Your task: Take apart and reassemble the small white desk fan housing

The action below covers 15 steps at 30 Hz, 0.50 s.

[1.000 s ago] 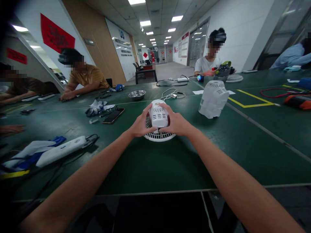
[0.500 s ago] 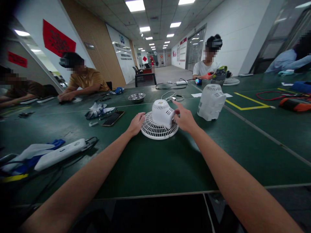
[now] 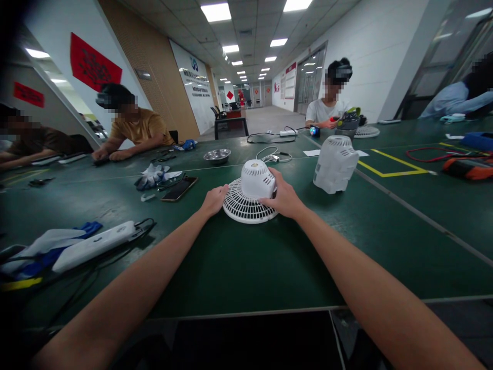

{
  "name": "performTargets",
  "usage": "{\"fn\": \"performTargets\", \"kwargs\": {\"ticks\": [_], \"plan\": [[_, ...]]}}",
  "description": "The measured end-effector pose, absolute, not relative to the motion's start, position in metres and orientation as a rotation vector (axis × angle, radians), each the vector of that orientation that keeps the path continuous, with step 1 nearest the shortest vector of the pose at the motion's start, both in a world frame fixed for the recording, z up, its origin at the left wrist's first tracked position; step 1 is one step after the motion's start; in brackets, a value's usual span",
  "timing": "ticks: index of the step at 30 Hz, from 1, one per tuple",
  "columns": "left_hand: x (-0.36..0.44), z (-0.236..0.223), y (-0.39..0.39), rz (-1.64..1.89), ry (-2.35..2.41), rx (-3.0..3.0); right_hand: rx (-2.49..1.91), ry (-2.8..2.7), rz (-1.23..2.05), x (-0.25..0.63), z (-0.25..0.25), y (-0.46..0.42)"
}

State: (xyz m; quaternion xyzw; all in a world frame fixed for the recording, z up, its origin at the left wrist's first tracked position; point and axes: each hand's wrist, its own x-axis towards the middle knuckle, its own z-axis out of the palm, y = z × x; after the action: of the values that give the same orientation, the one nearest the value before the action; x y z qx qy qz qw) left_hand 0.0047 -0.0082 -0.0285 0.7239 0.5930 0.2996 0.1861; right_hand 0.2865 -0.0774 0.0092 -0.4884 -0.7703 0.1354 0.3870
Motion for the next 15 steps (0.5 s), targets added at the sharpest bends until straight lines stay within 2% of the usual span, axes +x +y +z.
{"fn": "performTargets", "kwargs": {"ticks": [15], "plan": [[0.0025,-0.0283,-0.0076,0.879,1.586,2.054,-1.245,-1.927,0.286,0.2848,0.0063,-0.0738]]}}
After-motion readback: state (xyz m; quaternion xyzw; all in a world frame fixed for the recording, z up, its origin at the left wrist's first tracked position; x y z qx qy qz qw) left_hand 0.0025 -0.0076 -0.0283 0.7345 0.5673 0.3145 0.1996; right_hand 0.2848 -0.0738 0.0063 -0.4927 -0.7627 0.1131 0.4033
